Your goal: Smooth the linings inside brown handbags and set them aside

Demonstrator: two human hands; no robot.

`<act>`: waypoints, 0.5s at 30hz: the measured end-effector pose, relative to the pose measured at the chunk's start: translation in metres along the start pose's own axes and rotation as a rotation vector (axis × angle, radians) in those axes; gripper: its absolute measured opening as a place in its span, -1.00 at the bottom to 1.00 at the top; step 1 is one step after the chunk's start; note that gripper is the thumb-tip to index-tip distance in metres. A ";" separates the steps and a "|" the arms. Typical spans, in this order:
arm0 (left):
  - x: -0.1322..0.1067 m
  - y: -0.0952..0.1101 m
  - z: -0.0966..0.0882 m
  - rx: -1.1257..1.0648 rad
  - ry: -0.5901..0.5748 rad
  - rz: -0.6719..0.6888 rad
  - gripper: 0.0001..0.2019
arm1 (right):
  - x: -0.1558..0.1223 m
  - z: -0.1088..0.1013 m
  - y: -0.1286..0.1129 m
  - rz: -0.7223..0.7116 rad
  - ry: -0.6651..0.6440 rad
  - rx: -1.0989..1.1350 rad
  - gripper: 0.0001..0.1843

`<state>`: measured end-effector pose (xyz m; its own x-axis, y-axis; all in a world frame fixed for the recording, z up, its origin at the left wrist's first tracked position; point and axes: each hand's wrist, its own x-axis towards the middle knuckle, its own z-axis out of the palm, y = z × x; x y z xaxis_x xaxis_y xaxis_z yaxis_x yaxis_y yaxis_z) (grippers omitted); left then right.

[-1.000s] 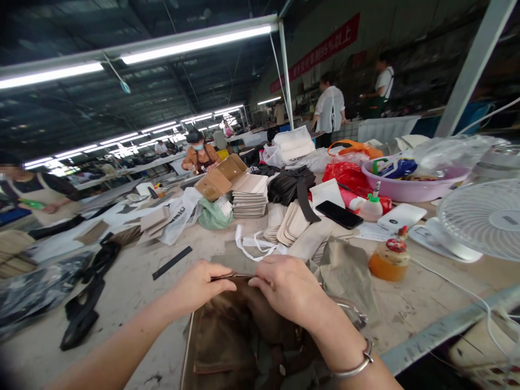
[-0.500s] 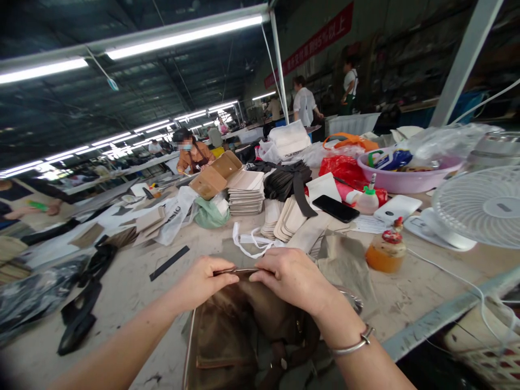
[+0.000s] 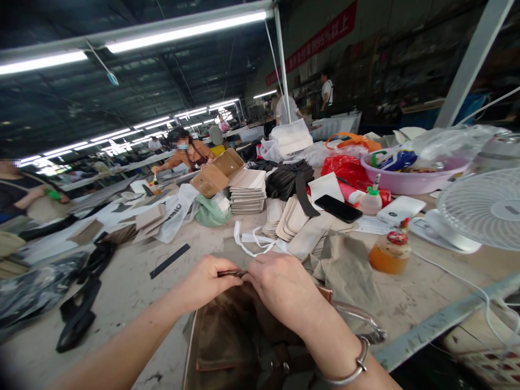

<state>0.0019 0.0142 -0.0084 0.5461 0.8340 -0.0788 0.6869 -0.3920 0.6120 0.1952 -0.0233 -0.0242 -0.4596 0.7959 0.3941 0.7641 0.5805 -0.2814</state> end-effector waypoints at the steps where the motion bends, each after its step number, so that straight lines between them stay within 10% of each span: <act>1: -0.001 0.001 -0.001 0.000 0.000 -0.011 -0.82 | 0.001 0.001 -0.001 0.002 0.004 -0.014 -0.73; 15: -0.012 -0.009 -0.017 0.046 -0.111 -0.089 -0.80 | 0.001 0.002 0.009 -0.035 -0.018 0.045 -0.73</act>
<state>-0.0195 0.0142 0.0003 0.5297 0.8194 -0.2191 0.7548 -0.3375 0.5625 0.2010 -0.0169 -0.0280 -0.4944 0.7775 0.3888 0.7261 0.6153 -0.3070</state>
